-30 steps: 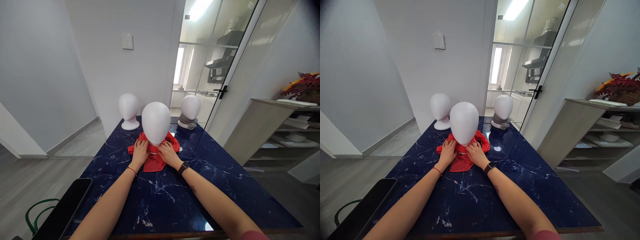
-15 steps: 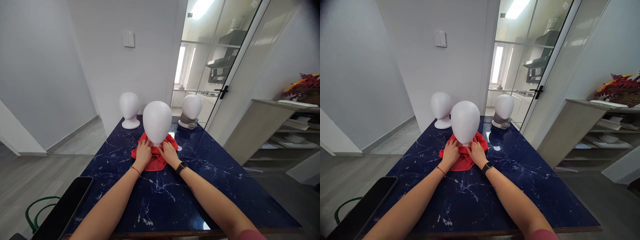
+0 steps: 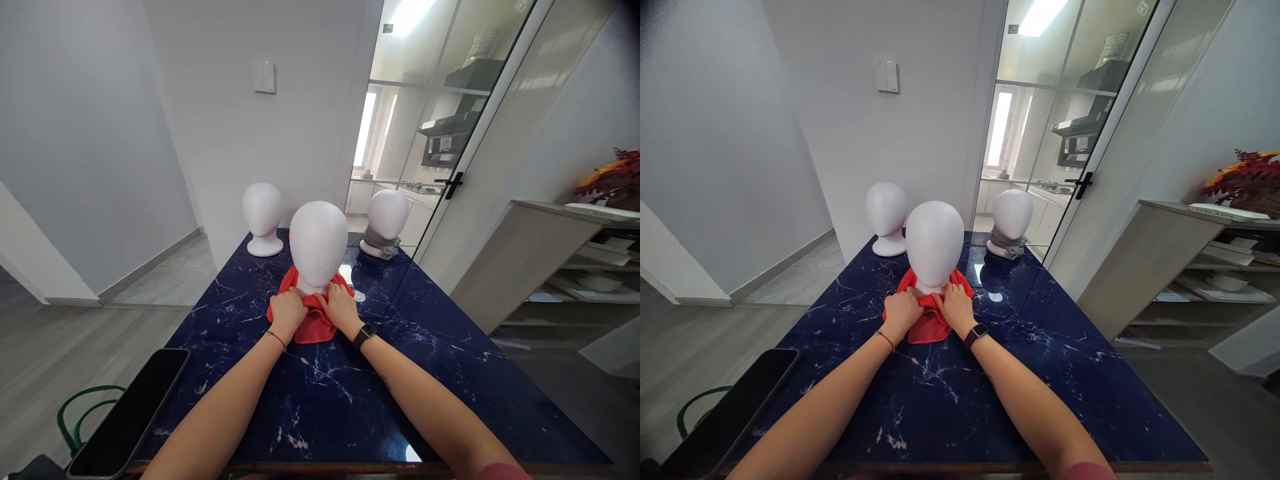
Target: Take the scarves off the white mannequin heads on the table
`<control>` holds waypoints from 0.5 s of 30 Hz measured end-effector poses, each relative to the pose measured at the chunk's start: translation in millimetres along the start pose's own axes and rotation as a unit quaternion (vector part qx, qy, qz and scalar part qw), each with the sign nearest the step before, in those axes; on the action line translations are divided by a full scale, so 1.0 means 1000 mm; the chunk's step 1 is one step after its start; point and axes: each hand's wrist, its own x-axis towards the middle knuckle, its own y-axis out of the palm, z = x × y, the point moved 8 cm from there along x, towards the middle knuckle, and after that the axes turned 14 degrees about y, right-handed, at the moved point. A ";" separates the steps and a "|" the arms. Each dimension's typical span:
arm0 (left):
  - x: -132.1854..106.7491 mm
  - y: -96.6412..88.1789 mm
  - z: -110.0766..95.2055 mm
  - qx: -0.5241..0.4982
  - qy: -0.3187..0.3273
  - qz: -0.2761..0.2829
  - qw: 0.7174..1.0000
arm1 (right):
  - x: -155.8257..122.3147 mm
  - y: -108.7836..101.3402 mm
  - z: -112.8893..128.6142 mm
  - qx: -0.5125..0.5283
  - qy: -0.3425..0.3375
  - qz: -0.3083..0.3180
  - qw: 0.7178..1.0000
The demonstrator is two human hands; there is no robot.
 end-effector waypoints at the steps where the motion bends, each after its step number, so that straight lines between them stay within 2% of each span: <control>1: 0.000 0.001 0.000 -0.004 -0.002 0.005 1.000 | -0.001 0.000 0.000 -0.004 -0.003 -0.003 1.000; 3: -0.001 -0.001 -0.001 0.002 0.006 -0.004 1.000 | -0.002 -0.001 0.000 -0.004 -0.006 -0.008 1.000; 5: -0.002 -0.009 -0.006 0.017 0.044 -0.042 0.998 | -0.004 0.000 -0.003 -0.002 0.004 0.001 1.000; 7: -0.003 -0.016 -0.010 0.024 0.093 -0.085 0.992 | -0.004 0.002 -0.010 0.002 0.038 0.029 0.999; 9: -0.003 -0.019 -0.012 0.012 0.126 -0.104 0.987 | -0.005 0.004 -0.020 0.006 0.092 0.055 0.994; 12: -0.002 -0.014 -0.008 -0.017 0.132 -0.089 0.987 | -0.005 0.002 -0.029 -0.002 0.147 0.056 0.987; 15: 0.001 -0.008 -0.005 -0.036 0.132 -0.068 0.988 | -0.005 -0.001 -0.029 -0.009 0.151 0.042 0.988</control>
